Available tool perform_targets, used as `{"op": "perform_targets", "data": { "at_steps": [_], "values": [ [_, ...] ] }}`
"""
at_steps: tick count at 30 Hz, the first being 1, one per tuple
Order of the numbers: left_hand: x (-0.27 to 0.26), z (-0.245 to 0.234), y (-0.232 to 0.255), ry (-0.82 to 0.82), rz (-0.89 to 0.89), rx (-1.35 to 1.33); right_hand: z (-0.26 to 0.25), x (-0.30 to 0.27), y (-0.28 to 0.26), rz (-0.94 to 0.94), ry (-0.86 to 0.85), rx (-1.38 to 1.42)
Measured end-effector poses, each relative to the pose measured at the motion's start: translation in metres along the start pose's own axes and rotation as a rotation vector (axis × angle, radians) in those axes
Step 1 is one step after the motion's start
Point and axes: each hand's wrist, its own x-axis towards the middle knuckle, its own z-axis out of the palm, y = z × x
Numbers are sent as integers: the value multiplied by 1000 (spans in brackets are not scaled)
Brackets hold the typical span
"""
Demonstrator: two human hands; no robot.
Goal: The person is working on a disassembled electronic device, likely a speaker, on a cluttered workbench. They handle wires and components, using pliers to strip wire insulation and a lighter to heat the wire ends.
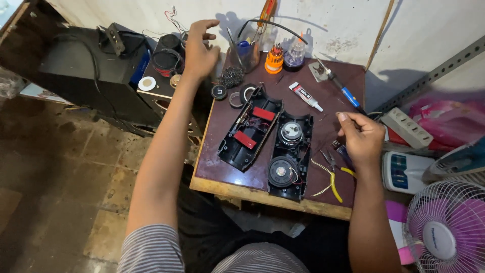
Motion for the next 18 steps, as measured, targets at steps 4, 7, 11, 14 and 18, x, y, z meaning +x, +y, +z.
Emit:
{"op": "perform_targets", "data": {
  "at_steps": [4,7,11,14,18],
  "values": [
    [5,0,17,-86,86,125,0,1,3,-9,9,-26],
    [16,1,27,-102,319,391,0,2,5,7,14,-9],
    [23,4,22,-137,449,612,0,1,5,-37,1,-14],
    [23,6,24,-124,535,729,1,2,7,-27,-2,-18],
    [16,8,36,-71,542,632,1,1,6,-11,-4,-33]
  ]
}}
